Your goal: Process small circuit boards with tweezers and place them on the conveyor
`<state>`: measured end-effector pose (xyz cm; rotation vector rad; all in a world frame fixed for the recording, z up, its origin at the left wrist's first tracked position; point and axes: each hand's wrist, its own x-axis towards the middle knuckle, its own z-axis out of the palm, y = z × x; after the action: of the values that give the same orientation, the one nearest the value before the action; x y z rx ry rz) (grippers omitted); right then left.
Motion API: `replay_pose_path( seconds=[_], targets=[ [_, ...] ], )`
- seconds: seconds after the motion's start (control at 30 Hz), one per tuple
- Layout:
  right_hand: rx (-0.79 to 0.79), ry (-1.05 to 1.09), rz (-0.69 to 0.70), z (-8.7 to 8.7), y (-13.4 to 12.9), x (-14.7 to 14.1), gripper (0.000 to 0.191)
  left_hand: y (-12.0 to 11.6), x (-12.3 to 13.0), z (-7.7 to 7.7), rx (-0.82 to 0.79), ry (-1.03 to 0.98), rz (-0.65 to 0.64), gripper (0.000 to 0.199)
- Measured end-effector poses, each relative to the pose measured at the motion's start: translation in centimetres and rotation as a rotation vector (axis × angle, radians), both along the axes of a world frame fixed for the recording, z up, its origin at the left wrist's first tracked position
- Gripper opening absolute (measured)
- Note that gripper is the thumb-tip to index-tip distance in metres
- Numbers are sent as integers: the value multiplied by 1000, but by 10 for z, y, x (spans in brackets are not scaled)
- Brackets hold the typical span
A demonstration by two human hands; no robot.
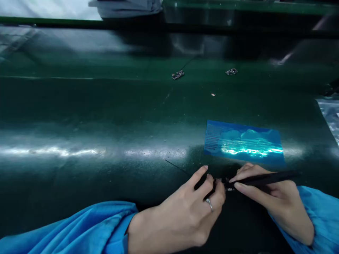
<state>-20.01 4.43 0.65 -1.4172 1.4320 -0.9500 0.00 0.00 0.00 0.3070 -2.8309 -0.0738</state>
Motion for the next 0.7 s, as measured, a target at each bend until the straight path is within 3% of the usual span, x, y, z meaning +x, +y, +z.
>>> replay_pose_path(
  seconds=[0.33,0.7],
  targets=[
    [141,-247,-296,-5,-6,-7,11,0,3,-1,12,-9,-15,31],
    [276,-361,-317,-9,-8,-12,20,-7,-8,-2,48,45,-10,31]
  ],
)
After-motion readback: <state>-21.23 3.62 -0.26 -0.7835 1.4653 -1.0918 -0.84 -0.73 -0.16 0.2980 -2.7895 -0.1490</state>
